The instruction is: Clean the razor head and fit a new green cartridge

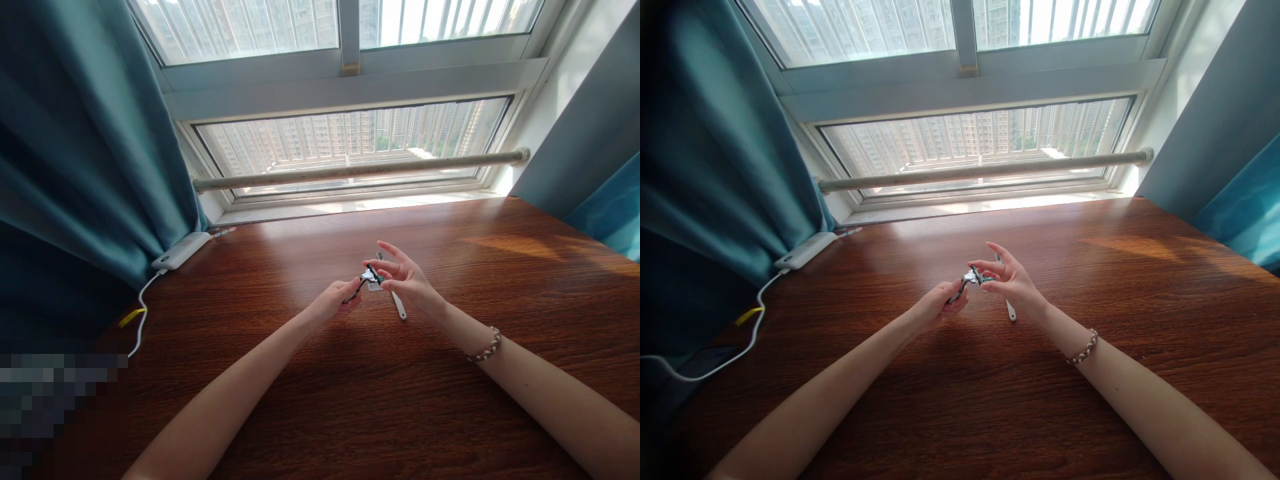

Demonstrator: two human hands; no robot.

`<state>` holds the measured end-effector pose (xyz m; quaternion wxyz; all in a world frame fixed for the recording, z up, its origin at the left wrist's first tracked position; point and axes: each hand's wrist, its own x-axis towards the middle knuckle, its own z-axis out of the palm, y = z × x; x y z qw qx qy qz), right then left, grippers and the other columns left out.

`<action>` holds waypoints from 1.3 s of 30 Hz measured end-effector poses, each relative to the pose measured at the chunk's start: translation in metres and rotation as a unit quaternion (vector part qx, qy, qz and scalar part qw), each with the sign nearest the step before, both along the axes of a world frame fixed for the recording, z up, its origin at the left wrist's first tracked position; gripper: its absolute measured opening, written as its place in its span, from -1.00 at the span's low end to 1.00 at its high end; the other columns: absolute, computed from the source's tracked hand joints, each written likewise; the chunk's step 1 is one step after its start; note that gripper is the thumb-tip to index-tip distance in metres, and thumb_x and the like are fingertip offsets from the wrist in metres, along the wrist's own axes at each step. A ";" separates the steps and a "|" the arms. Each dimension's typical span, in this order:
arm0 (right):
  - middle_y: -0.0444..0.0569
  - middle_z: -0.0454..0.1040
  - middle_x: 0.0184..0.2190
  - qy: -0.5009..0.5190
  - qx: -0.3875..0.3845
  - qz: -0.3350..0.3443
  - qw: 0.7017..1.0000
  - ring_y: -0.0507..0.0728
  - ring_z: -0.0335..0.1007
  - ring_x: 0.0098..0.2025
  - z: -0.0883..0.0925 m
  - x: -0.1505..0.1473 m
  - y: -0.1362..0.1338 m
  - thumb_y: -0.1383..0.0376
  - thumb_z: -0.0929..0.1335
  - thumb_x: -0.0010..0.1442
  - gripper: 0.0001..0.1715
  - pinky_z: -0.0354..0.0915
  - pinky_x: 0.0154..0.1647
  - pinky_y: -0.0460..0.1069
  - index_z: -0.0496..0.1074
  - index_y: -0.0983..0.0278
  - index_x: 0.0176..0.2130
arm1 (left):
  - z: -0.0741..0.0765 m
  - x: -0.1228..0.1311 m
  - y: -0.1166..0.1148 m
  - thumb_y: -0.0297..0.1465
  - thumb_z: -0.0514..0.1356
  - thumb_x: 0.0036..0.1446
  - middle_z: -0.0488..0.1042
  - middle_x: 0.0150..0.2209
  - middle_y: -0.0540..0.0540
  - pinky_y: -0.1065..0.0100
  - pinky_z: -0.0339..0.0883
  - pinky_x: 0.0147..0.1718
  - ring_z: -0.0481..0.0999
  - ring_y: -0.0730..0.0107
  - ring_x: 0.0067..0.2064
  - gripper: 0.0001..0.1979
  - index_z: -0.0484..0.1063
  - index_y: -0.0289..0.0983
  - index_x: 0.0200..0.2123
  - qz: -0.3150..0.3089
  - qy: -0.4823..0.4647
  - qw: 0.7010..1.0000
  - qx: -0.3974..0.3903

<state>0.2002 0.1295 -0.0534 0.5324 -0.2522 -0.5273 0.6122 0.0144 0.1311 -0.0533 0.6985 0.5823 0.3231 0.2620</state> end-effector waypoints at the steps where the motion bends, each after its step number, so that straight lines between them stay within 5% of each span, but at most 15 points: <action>1: 0.00 0.46 -0.12 0.007 -0.002 -0.003 1.000 0.14 0.33 -0.03 0.000 -0.001 0.000 0.34 0.48 -0.16 -0.10 0.06 0.12 0.17 0.08 0.15 0.11 | -0.001 0.000 0.000 0.03 -0.02 0.02 -0.04 -0.74 0.12 0.44 -0.30 -0.66 -0.14 0.65 -0.68 -0.46 0.07 -0.30 -0.70 0.003 -0.005 1.000 0.001; 9: 0.00 0.47 -0.14 0.022 -0.026 0.014 0.999 0.17 0.35 -0.05 0.005 -0.001 -0.002 0.39 0.49 -0.19 -0.11 0.10 0.11 0.19 0.12 0.19 0.09 | -0.003 -0.003 0.001 0.05 -0.09 0.04 -0.10 -0.75 0.14 0.46 -0.34 -0.71 -0.20 0.65 -0.71 -0.47 0.05 -0.28 -0.68 -0.085 -0.052 0.991 -0.091; 16: 0.00 0.47 -0.14 0.014 -0.014 -0.020 1.000 0.19 0.32 -0.02 0.005 0.000 -0.003 0.37 0.50 -0.19 0.00 0.10 0.11 0.23 0.01 0.17 0.14 | -0.001 -0.002 0.005 0.05 0.02 -0.03 -0.03 -0.73 0.12 0.48 -0.28 -0.69 -0.10 0.69 -0.69 -0.46 0.08 -0.31 -0.70 0.084 -0.015 0.996 0.034; 21: 0.01 0.44 -0.09 0.039 -0.022 -0.033 0.998 0.15 0.31 0.00 0.006 -0.001 -0.004 0.35 0.47 -0.11 -0.06 0.09 0.13 0.17 -0.01 0.15 0.15 | -0.001 -0.004 0.007 0.04 0.00 0.01 -0.04 -0.72 0.13 0.48 -0.28 -0.70 -0.11 0.68 -0.69 -0.47 0.06 -0.30 -0.68 0.066 -0.063 0.996 0.010; 31: 0.06 0.29 0.05 0.109 -0.061 0.051 0.991 0.08 0.29 0.02 -0.004 0.002 0.005 0.22 0.35 0.07 -0.44 0.05 0.18 0.08 0.14 0.21 0.04 | -0.002 -0.002 0.002 -0.05 0.14 -0.04 0.01 -0.71 0.14 0.52 -0.26 -0.72 -0.08 0.69 -0.69 -0.53 0.07 -0.30 -0.64 0.056 -0.084 0.995 -0.009; 39: 0.07 0.31 0.04 0.099 -0.050 0.059 0.992 0.10 0.28 0.02 -0.001 -0.001 0.001 0.30 0.37 0.05 -0.30 0.02 0.17 0.13 0.02 0.18 0.11 | 0.002 0.004 -0.006 -0.26 0.24 -0.07 -0.02 -0.74 0.19 0.53 -0.26 -0.72 -0.07 0.73 -0.72 -0.70 0.17 -0.29 -0.54 0.143 -0.079 0.986 -0.023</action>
